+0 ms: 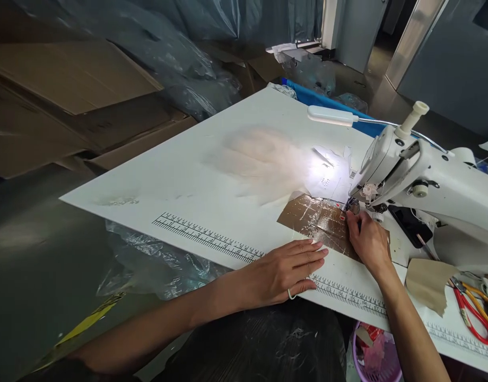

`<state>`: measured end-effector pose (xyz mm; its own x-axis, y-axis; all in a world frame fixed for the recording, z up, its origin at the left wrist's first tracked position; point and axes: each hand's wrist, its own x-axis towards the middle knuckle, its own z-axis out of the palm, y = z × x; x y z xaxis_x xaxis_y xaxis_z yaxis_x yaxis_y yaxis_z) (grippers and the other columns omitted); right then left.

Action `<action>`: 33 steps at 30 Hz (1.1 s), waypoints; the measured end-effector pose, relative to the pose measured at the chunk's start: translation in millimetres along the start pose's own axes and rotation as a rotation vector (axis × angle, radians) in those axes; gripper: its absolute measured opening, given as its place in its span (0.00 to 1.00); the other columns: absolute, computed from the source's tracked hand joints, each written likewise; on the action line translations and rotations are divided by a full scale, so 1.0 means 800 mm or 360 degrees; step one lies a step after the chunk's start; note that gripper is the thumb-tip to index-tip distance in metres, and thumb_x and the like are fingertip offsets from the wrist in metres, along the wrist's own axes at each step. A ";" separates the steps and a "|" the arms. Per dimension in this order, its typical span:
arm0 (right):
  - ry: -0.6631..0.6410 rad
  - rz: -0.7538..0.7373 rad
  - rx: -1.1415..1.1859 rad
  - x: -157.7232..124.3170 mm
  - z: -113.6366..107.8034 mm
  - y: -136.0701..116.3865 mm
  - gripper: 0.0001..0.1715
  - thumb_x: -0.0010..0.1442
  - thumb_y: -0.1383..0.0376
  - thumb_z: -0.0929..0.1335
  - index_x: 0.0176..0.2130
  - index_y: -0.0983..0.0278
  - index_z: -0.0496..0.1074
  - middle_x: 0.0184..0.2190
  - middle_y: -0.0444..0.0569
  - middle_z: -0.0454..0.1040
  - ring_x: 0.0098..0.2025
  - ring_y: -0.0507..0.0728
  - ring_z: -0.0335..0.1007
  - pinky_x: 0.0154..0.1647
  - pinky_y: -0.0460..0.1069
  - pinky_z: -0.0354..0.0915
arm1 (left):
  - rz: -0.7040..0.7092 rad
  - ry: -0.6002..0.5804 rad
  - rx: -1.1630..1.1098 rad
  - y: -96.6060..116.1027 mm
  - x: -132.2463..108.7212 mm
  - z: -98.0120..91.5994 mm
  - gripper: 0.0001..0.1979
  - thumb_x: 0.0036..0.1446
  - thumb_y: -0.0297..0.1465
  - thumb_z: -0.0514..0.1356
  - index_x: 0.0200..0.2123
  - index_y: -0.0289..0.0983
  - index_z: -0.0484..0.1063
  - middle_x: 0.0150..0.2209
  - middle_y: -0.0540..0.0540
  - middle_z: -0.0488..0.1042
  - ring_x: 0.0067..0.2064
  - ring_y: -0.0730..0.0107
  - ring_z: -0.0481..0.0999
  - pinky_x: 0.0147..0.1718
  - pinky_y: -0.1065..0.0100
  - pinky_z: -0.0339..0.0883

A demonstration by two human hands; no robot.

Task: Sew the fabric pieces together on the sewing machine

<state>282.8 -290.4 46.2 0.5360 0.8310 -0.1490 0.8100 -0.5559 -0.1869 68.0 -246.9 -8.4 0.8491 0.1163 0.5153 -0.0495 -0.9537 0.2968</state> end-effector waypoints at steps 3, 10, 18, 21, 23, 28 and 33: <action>0.0213 -0.0060 0.0010 -0.018 0.005 0.032 0.26 0.67 0.48 0.57 0.40 0.63 0.73 0.31 0.55 0.75 0.35 0.63 0.73 0.34 0.53 0.62 | -0.0005 0.0035 -0.0149 0.007 -0.005 -0.014 0.11 0.69 0.32 0.56 0.46 0.31 0.72 0.49 0.39 0.78 0.53 0.58 0.77 0.54 0.57 0.72; 0.0027 -0.0997 0.0799 -0.100 0.005 0.032 0.40 0.61 0.49 0.69 0.66 0.54 0.56 0.55 0.55 0.68 0.55 0.61 0.68 0.50 0.56 0.71 | -0.0679 0.0400 -0.0528 0.035 0.032 -0.016 0.14 0.64 0.25 0.54 0.53 0.35 0.62 0.31 0.51 0.74 0.26 0.77 0.74 0.24 0.76 0.68; -0.0026 -0.0686 0.1456 -0.154 0.024 0.049 0.31 0.65 0.63 0.67 0.65 0.53 0.57 0.41 0.49 0.74 0.34 0.50 0.73 0.37 0.46 0.73 | -0.0529 0.0179 -0.0719 0.045 0.064 -0.013 0.15 0.60 0.24 0.55 0.51 0.35 0.64 0.32 0.50 0.74 0.28 0.77 0.73 0.28 0.75 0.69; -0.0045 -0.0576 0.1498 -0.166 0.026 0.058 0.41 0.59 0.56 0.72 0.66 0.54 0.57 0.46 0.52 0.75 0.42 0.55 0.74 0.44 0.49 0.74 | -0.0540 0.0077 -0.0633 0.047 0.073 -0.013 0.17 0.59 0.22 0.54 0.52 0.33 0.63 0.32 0.50 0.74 0.28 0.75 0.73 0.27 0.74 0.67; 0.0055 -0.0502 0.1531 -0.173 0.030 0.051 0.46 0.57 0.55 0.73 0.68 0.54 0.54 0.46 0.50 0.76 0.44 0.56 0.74 0.49 0.52 0.72 | -0.0564 -0.0011 -0.0636 0.051 0.081 -0.013 0.20 0.59 0.22 0.53 0.55 0.33 0.61 0.32 0.50 0.74 0.28 0.75 0.73 0.27 0.73 0.67; 0.0260 -0.0363 0.1558 -0.174 0.029 0.048 0.26 0.64 0.56 0.68 0.59 0.58 0.67 0.30 0.44 0.76 0.34 0.52 0.75 0.46 0.49 0.73 | -0.0382 -0.0252 -0.0688 0.055 0.087 -0.023 0.21 0.60 0.23 0.54 0.57 0.33 0.58 0.39 0.45 0.76 0.35 0.70 0.76 0.34 0.70 0.70; 0.0651 -0.0059 0.1203 -0.149 0.005 0.154 0.18 0.60 0.52 0.70 0.45 0.60 0.77 0.34 0.52 0.79 0.36 0.59 0.78 0.38 0.51 0.75 | -0.0011 -0.0441 -0.0217 0.004 0.088 -0.041 0.20 0.64 0.34 0.58 0.57 0.34 0.62 0.54 0.37 0.71 0.52 0.58 0.72 0.53 0.56 0.67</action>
<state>318.0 -457.9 37.2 0.6736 0.7103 0.2043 0.5305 -0.2722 -0.8028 110.3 -232.5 55.0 0.9598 0.0245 0.2797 -0.0975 -0.9051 0.4140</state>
